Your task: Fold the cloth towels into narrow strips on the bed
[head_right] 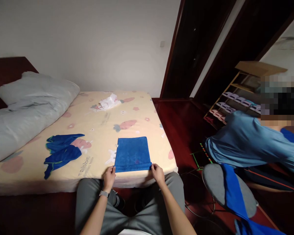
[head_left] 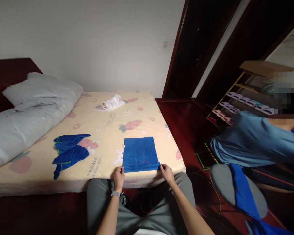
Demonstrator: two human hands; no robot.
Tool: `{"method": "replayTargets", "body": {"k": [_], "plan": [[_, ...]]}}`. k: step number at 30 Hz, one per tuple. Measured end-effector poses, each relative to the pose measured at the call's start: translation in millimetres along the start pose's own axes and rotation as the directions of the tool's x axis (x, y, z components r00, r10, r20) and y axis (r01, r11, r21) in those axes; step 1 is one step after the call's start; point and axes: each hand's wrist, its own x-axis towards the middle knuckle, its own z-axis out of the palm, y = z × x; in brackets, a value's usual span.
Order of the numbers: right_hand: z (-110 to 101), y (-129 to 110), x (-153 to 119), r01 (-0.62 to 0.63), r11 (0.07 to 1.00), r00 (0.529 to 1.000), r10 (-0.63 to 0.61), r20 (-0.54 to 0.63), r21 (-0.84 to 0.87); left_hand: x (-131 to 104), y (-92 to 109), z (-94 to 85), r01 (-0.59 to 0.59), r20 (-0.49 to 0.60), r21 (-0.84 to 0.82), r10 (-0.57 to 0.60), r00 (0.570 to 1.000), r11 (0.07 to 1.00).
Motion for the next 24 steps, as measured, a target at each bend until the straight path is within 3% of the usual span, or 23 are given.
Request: {"method": "replayTargets", "body": {"k": [7,14,20,24], "plan": [[0,-9,-7,0.009,0.999,0.999,-0.007,-0.043,0.037,-5,-3,-2.1,-0.057,-0.048,0.002,0.057,0.997,0.998],[-3,-9,-5,-0.007,0.999,0.997,0.004,-0.075,-0.033,-6,-3,-2.7,-0.141,-0.112,0.024,0.143,0.983,0.990],[2,-17,-10,-0.028,0.988,0.994,0.011,-0.111,-0.150,-10,1,-2.3,-0.214,-0.082,0.264,0.243,0.967,0.941],[6,-23,-12,-0.035,0.984,0.991,0.011,-0.131,-0.177,-17,7,-3.9,-0.189,-0.121,0.363,0.248,0.961,0.912]]}}
